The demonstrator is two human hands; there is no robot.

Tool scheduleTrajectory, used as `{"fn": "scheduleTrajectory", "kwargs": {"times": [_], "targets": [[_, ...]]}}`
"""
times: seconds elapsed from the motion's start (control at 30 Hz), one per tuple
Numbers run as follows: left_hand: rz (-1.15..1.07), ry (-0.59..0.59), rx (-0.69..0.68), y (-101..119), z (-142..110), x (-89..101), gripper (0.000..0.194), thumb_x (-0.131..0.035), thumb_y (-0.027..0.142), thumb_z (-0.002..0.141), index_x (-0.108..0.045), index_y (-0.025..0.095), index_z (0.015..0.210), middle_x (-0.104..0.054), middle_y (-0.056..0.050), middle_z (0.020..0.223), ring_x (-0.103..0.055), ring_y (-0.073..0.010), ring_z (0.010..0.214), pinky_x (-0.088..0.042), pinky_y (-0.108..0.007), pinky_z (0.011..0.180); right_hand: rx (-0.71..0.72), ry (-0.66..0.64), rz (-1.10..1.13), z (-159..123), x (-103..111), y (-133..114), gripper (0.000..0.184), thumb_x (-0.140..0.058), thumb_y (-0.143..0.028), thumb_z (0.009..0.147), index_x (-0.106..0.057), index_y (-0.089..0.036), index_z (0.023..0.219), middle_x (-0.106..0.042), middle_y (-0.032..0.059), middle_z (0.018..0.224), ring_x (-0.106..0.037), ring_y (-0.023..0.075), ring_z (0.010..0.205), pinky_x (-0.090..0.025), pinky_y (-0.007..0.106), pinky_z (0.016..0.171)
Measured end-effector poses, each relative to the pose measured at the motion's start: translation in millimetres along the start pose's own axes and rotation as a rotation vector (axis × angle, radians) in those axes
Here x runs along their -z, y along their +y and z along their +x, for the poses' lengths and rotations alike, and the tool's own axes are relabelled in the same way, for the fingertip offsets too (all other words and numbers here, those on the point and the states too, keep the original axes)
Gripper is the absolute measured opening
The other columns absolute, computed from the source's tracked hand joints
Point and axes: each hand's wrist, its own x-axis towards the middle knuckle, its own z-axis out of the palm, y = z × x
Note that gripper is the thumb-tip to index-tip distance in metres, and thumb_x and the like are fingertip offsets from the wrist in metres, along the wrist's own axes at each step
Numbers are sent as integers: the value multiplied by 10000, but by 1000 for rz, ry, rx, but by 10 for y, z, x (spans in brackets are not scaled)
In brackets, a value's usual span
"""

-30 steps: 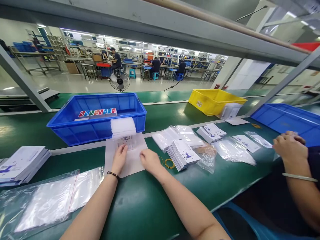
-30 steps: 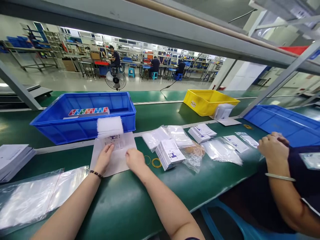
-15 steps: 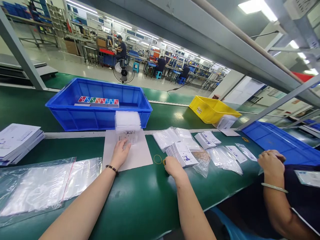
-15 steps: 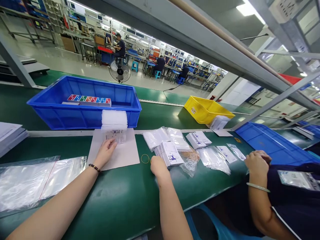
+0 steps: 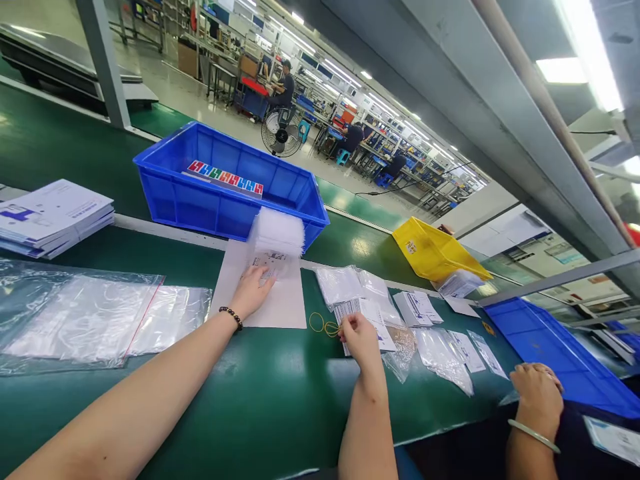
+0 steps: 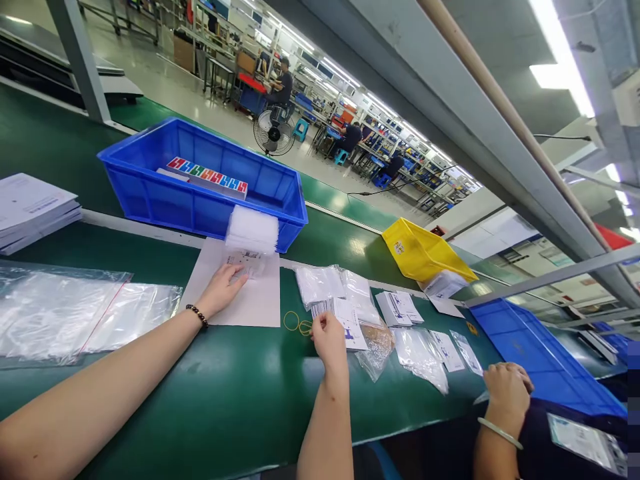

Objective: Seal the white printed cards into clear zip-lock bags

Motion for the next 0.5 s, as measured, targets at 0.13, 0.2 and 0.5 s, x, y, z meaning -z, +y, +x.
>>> {"fn": "scheduleTrajectory", "kwargs": {"times": [0.13, 0.2, 0.5], "targets": [[17, -4, 1, 4, -5, 5, 350, -458, 370, 791, -572, 160, 1048, -533, -100, 1054, -505, -244, 1007, -375, -390, 936, 12, 173, 163, 33, 34, 23, 129, -401, -325, 749, -416, -213, 687, -517, -37, 490, -523, 137, 463, -409, 244, 477], [26, -6, -5, 3, -7, 8, 355, -452, 370, 795, -570, 154, 1051, -532, -104, 1053, -504, -247, 1008, -372, -389, 938, 42, 174, 233, 32, 14, -3, 132, -459, -328, 710, -438, -210, 655, -484, -49, 458, -493, 131, 442, -390, 243, 464], [45, -10, -16, -13, -1, 2, 365, -456, 374, 795, -571, 146, 1056, -531, -108, 1054, -500, -249, 1013, -366, -376, 942, 104, -35, 294, 8, -100, -116, 123, -547, -316, 655, -528, -194, 665, -532, -25, 523, -500, 132, 469, -414, 256, 470]]}}
